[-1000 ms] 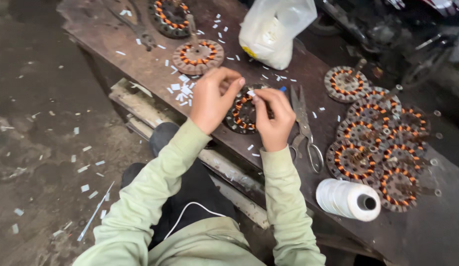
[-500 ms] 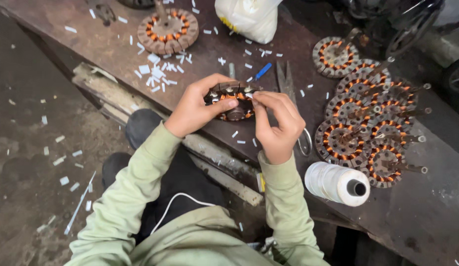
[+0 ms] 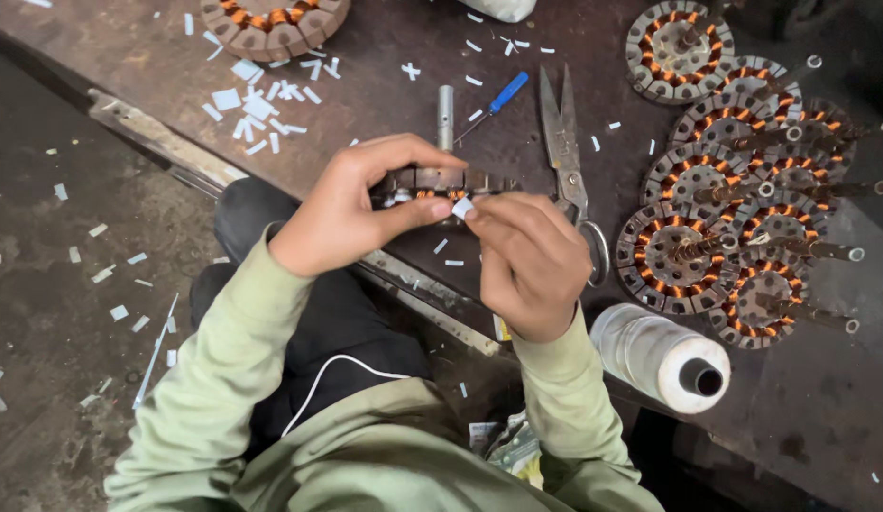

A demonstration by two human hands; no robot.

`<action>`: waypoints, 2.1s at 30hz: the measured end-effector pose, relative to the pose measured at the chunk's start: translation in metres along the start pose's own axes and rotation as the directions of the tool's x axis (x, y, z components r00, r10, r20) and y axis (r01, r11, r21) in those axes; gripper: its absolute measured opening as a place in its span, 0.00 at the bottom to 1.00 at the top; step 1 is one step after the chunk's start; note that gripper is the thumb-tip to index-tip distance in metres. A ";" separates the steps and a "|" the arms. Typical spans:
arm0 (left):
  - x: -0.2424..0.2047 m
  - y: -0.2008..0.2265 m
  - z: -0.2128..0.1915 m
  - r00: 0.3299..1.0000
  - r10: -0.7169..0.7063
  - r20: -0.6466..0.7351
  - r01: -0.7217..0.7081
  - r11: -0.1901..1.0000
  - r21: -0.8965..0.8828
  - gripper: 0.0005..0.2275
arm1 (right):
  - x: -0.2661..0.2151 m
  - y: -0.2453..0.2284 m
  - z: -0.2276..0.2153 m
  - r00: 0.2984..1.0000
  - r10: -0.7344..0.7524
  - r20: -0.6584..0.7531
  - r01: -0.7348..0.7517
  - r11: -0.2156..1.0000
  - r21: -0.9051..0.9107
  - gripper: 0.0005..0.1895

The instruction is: The person cuts small white plastic pieces using shears and inserts them into slots on a circular motor stator. They use a blue-handled screwdriver to press the pieces into place, repeating the process across multiple stators on a cluttered workbench.

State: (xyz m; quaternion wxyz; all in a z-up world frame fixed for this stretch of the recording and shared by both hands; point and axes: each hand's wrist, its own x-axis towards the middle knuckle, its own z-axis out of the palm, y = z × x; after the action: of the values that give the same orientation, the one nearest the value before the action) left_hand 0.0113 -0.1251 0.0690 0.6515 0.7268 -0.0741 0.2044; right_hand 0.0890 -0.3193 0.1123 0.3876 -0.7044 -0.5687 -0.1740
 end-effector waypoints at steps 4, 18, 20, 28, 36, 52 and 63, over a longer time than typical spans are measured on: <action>0.003 0.009 0.000 1.000 -0.018 -0.018 0.019 0.997 0.073 0.13 | 0.003 -0.003 0.002 0.999 0.039 -0.008 -0.039 0.998 -0.053 0.12; 0.006 0.010 0.019 0.989 0.083 -0.121 -0.060 0.982 0.180 0.14 | 0.013 -0.006 -0.021 0.961 -0.043 0.274 0.133 0.938 -0.319 0.14; 0.007 0.010 0.024 0.984 0.111 -0.139 -0.082 0.976 0.200 0.14 | 0.014 -0.012 -0.017 0.966 -0.001 0.257 0.104 0.917 -0.386 0.14; 0.008 0.005 0.023 0.947 0.300 -0.115 -0.246 0.908 0.340 0.18 | 0.002 -0.017 -0.007 0.989 0.146 0.019 -0.133 0.943 -0.304 0.13; -0.020 0.001 0.034 0.914 0.357 -0.194 -0.274 0.894 0.354 0.15 | -0.012 -0.008 -0.008 0.946 0.299 0.128 -0.320 0.922 0.216 0.31; -0.044 -0.004 0.033 0.909 0.401 -0.113 -0.309 0.830 0.465 0.17 | -0.049 -0.008 0.021 0.935 0.348 -0.065 -0.338 0.933 0.123 0.22; -0.038 0.014 0.041 0.897 0.370 -0.244 -0.197 0.827 0.527 0.17 | 0.032 0.087 0.029 0.532 0.836 0.138 -0.847 0.520 0.112 0.32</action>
State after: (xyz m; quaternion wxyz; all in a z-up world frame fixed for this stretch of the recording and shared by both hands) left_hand -0.0198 -0.1730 0.0640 0.4106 0.8023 -0.0165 0.4329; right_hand 0.1736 -0.2812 0.0853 0.4610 -0.8619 -0.1828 0.1060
